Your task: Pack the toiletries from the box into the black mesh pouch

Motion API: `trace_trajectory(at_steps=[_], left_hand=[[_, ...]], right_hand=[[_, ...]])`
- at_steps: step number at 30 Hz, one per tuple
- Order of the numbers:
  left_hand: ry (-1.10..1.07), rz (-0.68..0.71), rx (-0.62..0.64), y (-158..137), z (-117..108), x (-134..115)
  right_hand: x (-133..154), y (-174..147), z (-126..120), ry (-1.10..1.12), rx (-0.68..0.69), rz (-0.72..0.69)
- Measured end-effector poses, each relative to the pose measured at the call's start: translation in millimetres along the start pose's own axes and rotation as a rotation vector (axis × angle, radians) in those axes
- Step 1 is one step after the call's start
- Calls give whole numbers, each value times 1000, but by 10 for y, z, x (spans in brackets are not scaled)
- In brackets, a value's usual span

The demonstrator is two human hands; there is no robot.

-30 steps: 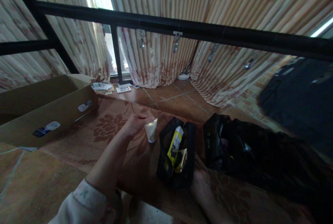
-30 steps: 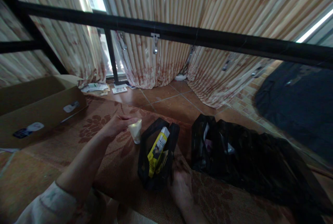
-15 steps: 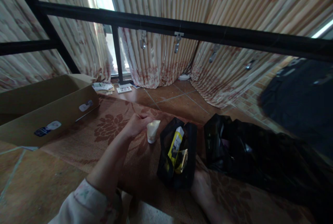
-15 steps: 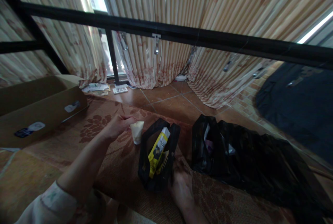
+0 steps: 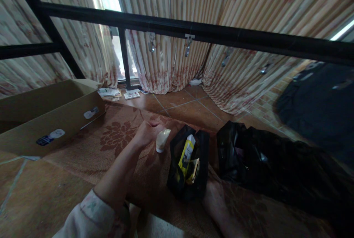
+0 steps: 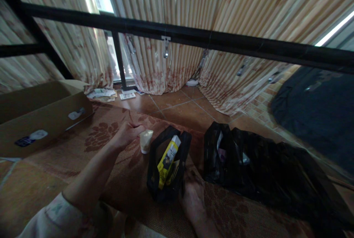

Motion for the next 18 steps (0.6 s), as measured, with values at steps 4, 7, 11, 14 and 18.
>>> trace_trajectory(at_steps=[4,7,11,14,18], left_hand=[[-22,-5,6,-10,4,-21],[6,16,-13,-10,3,-24],[78,27,-52,-9,8,-21],[84,25,-52,-6,16,-16],[102,37,-69,11,20,1]], right_hand=[[-2,3,-2,-5,-17,-26],[-2,0,-6,5,-9,-19],[0,1,-7,14,-1,-24],[-4,-1,1,-3,-11,-20],[-11,-11,23,-10,-23,-23]])
Point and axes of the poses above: each hand's wrist, its own y-axis towards the middle knuckle, its own z-axis out of the palm, x = y × z, the point moved 1 cm from there along y, towards the middle knuckle, and after that the axes turned 1 degree about -x, right-handed, at the moved point
